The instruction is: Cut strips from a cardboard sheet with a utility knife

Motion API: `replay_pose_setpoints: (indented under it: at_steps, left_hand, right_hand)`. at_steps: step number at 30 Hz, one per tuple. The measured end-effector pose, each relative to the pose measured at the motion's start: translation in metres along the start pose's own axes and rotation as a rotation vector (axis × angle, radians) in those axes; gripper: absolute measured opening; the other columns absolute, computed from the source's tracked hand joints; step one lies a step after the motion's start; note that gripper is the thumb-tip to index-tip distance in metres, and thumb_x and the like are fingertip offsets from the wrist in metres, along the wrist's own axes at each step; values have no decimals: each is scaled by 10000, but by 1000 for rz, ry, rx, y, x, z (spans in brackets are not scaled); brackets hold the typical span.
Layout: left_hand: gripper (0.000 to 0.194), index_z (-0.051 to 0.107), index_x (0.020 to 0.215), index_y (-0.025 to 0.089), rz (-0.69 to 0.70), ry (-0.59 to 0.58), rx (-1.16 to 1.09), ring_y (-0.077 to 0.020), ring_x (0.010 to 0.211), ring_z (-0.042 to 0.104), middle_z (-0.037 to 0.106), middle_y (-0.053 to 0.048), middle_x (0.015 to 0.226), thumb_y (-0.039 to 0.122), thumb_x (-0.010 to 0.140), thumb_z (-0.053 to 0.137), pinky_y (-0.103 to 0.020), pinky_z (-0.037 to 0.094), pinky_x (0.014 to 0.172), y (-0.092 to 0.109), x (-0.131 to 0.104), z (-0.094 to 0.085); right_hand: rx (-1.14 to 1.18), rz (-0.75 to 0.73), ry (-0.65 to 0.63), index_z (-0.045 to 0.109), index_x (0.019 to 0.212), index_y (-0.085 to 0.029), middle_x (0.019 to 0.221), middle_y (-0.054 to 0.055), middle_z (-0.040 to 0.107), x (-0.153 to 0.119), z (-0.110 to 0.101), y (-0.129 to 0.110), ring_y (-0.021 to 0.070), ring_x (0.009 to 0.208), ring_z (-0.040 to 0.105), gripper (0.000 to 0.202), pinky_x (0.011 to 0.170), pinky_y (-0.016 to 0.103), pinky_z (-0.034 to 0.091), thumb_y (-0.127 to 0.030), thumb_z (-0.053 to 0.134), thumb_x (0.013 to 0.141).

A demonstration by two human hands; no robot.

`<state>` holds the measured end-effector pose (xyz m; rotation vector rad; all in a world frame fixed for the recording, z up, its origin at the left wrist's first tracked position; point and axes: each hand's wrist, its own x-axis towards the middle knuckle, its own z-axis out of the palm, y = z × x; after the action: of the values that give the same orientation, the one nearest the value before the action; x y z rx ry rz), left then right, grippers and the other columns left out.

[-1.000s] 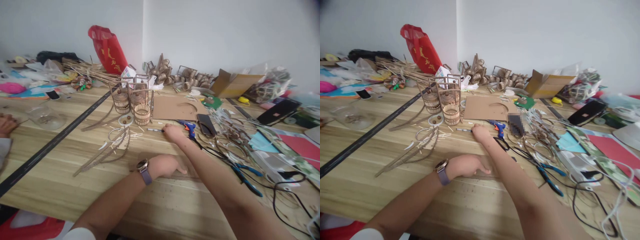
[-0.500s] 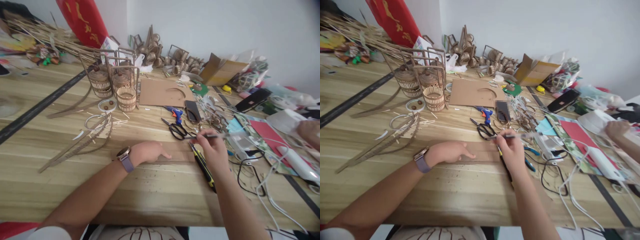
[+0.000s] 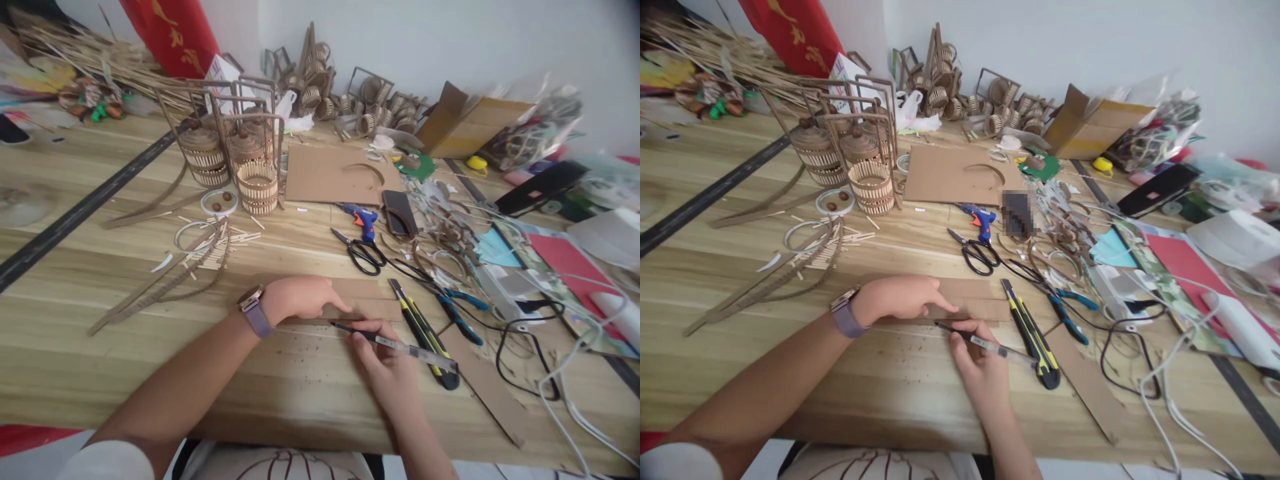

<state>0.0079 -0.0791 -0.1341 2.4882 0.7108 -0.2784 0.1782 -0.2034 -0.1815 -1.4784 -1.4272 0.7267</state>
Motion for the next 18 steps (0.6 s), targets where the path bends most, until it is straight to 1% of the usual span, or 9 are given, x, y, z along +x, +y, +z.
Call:
replay_pose_setpoints:
  at_steps: [4,8,10,14,18]
  left_hand:
    - [615,587,1375,383,-7,13,-3,-138,763,616,674,-51,1051,30,875,530,-193,407,632,0,1,1]
    - [619,598,1365,380,16,20,0,-137,745,602,697,-49,1054,22,865,534,-196,404,635,-2,2,2]
    - [603,601,1365,372,37,14,-2,-135,740,597,707,-48,1053,34,870,544,-195,404,639,-3,3,2]
    - [558,602,1365,375,44,15,-8,-129,696,578,705,-55,1045,73,900,535,-202,392,618,-3,3,3]
    - [564,596,1367,390,6,3,2,-128,703,582,685,-52,1065,79,901,526,-200,391,604,0,1,1]
  right_hand:
    - [-51,-27,-20,674,830,-228,778,45,720,1,4,2,209,744,678,146,693,336,527,-364,626,854]
    - [-100,-58,-40,685,833,-242,813,47,735,1,9,3,245,872,690,122,860,421,510,-349,630,854]
    - [-114,-71,-52,681,841,-249,799,32,737,2,11,1,239,849,693,108,905,444,497,-339,623,860]
    - [-134,-87,-74,666,857,-253,794,14,742,3,13,-3,216,754,694,95,909,452,504,-326,607,867]
    - [-177,-89,-45,676,847,-253,816,35,751,4,8,-3,239,822,699,113,898,446,508,-343,609,858]
